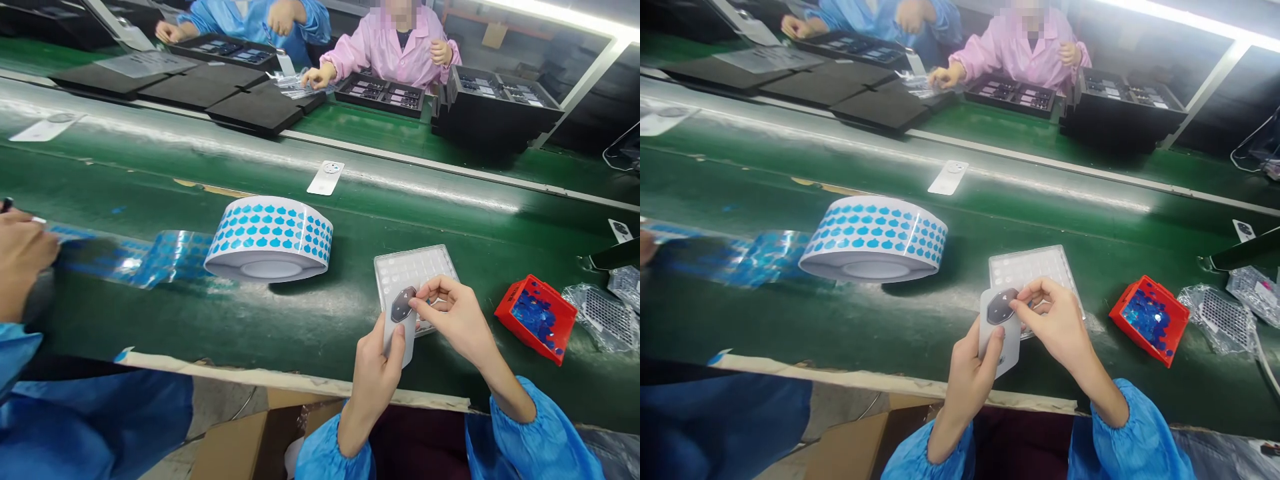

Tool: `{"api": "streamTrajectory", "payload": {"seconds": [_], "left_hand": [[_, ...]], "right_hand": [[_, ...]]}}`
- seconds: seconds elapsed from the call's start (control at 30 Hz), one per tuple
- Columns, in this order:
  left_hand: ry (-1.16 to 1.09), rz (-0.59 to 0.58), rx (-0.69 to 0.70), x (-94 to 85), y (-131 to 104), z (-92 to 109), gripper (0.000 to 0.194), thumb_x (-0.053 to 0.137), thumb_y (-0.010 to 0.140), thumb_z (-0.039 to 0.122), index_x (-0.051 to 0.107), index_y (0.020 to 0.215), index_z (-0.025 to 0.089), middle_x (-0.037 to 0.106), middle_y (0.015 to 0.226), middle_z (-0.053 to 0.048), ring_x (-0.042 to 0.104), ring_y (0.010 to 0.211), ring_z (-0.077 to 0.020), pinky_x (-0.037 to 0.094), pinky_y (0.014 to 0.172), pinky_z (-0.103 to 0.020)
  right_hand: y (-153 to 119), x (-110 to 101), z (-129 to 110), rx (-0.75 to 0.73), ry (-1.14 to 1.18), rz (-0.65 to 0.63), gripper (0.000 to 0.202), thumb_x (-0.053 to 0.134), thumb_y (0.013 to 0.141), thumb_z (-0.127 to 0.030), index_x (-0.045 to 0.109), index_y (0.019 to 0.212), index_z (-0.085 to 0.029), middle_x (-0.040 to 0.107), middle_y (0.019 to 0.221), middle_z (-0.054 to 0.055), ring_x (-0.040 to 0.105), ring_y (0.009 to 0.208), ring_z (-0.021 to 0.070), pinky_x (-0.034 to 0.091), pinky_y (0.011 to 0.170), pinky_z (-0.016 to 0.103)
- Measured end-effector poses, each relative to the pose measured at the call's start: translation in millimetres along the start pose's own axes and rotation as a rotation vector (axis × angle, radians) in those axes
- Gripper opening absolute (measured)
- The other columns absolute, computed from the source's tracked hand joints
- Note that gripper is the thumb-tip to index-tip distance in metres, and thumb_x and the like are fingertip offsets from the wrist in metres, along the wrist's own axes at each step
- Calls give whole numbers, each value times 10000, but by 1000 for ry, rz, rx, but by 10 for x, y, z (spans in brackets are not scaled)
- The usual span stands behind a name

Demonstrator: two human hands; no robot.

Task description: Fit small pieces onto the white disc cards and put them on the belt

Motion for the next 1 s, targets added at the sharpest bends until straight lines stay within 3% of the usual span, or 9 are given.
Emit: {"api": "streamTrajectory", "payload": {"seconds": [0.17,0.27,0.43,0.57,0.67,0.77,0.9,1.0], "left_hand": [[-95,-30,-71,12,-14,-75,374,538,1058,431,757,1175,151,798,831,-65,709,670,-203,573,629,-256],[-164,-60,-122,42,-37,-188,403,561,1055,481,745,1214,160,804,815,-58,709,661,-202,585,624,-257],[-210,-107,-159,107,9,-246,435,558,1052,500,714,1282,166,803,834,-52,716,679,-209,600,643,-277],[-168,-8,-149,57,168,-154,373,554,1044,458,702,1237,176,801,1013,-71,730,790,-217,606,710,-294],[-174,21,-119,54,283,-102,344,550,1041,464,683,1197,188,781,1015,-70,726,822,-228,610,727,-310],[-192,-2,-100,8,365,-149,389,565,1029,514,654,1243,203,753,1004,-82,707,776,-235,563,564,-288],[-80,213,-91,-459,407,-391,457,594,992,547,638,1289,203,755,1150,-139,726,872,-261,553,543,-289],[-18,289,-132,-705,409,-657,554,600,953,643,645,1282,198,775,1174,-154,743,849,-269,579,564,-317]], "right_hand": [[8,13,56,51,71,-45,415,947,763,-469,650,916,-224,608,810,-37,648,642,145,628,560,268],[-9,63,46,19,92,-91,401,893,827,-493,601,810,-218,557,781,-42,598,640,128,574,542,237],[-1,27,55,-53,38,-30,408,807,902,-516,544,785,-227,511,742,-47,540,635,130,481,508,226],[-18,43,101,-53,-84,-42,338,787,921,-500,597,876,-224,575,811,-36,582,688,141,496,610,259],[-26,22,102,-34,-161,-90,342,794,916,-515,635,857,-218,616,795,-21,584,688,159,489,642,294],[148,-261,0,-31,-141,-45,439,814,871,-624,653,806,-221,651,743,4,600,680,194,509,637,330],[801,-990,-227,-44,-180,131,560,866,750,-729,670,819,-209,702,763,26,650,720,210,563,685,342],[1397,-1453,-306,25,-246,229,441,841,897,-572,675,843,-167,716,824,31,678,750,174,591,734,318]]}}
Point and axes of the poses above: each hand's wrist, its own y-axis towards the middle knuckle, its own x-axis out of the palm, z = x × y, the point moved 10 cm from there along y, towards the middle knuckle
